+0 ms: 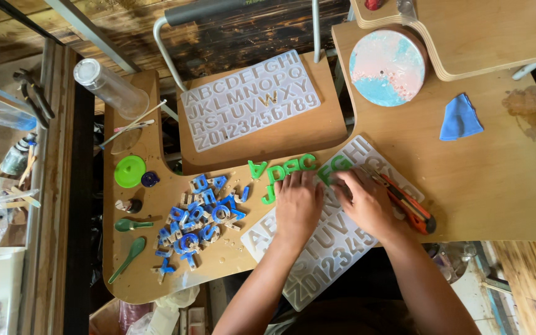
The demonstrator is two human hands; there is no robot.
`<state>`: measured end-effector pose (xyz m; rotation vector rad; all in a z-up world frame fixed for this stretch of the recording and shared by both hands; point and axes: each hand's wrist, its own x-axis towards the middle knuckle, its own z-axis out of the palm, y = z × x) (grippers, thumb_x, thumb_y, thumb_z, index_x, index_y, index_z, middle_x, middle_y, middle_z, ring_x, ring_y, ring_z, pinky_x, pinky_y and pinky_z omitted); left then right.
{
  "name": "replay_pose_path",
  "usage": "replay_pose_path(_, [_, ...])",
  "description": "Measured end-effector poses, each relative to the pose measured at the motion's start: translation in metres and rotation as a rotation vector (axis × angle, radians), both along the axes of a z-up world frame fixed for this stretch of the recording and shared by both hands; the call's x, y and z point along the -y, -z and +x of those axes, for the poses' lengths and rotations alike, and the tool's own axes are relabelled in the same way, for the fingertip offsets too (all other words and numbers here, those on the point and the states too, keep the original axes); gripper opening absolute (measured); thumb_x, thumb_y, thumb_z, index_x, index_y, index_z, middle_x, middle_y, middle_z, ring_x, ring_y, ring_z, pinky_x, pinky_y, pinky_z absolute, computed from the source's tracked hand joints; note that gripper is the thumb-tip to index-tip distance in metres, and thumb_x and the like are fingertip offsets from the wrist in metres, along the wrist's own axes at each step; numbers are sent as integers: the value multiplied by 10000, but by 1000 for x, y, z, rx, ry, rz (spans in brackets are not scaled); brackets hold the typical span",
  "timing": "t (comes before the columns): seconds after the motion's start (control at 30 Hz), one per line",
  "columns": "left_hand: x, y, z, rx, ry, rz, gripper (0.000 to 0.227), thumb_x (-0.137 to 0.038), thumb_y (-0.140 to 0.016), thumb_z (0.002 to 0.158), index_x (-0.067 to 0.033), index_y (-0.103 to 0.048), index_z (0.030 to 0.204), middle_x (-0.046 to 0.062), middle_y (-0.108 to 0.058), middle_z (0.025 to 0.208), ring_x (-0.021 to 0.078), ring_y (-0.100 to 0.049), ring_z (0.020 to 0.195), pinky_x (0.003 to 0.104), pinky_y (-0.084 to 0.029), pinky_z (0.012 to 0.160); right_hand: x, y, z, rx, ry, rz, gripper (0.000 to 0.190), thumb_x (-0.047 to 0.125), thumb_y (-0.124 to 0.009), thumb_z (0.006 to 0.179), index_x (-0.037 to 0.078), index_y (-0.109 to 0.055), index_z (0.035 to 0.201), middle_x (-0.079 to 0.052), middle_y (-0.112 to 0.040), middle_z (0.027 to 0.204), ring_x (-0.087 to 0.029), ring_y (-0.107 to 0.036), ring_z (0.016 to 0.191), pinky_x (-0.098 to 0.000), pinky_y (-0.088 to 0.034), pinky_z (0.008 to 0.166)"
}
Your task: The person removes green plastic letters from a white silicone mold and uses a utility knife to trim excess material from the edges. The person handles the letters one at a time, placing them on the table after trimming.
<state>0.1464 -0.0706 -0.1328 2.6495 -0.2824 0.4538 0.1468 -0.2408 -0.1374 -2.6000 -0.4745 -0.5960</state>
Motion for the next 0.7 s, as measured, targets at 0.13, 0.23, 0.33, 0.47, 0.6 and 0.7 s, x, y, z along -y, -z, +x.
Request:
replay_pose_path(0.13, [5,3,12,-206,-47,-70,307,-303,-716,903,-170,-685,1178,66,-679,986,294,-677,969,455,-423,903,2,-1,-3,15,1,16,197,305,-756,924,251,-695,1103,50,-676,812,-156,-678,656,-284,-571,569])
replay_pose_path(0.23, [3,8,22,-369,-55,-173,240,-371,-686,940,-239,-711,1139,11,-689,989,268,-683,1000,435,-410,942,1,-9,-2,18,-1,39,294,292,-785,879,240,-692,1153,17,-676,820,-190,-685,650,-332,-574,550])
replay_pose_path(0.33, [-1,0,24,-460,-35,-264,179,-380,-661,963,-276,-724,1094,-12,-705,978,254,-695,1007,437,-406,968,4,-11,-3,-48,-40,145,317,246,-799,850,191,-685,1140,-13,-708,839,-194,-709,656,-322,-584,547])
replay_pose_path(0.47, [-10,-19,19,-510,44,-346,187,-344,-663,965,-269,-729,1123,-6,-719,1015,233,-702,1034,411,-413,964,5,-6,-3,-57,-26,155,417,251,-801,835,189,-657,1222,-13,-720,882,-190,-713,658,-337,-580,537])
replay_pose_path(0.6, [-12,7,20,-557,66,-398,245,-309,-685,941,-204,-720,1160,59,-741,1079,279,-719,1094,405,-432,977,7,-11,-3,-90,-43,177,417,231,-789,863,182,-646,1251,-7,-721,895,-161,-706,612,-298,-572,508])
replay_pose_path(0.7, [-10,11,21,-563,-8,-340,223,-365,-688,946,-212,-725,1104,43,-745,1039,258,-728,1062,389,-437,981,6,-10,-3,-93,-48,185,432,239,-790,862,174,-641,1263,-20,-725,917,-180,-709,623,-311,-569,500])
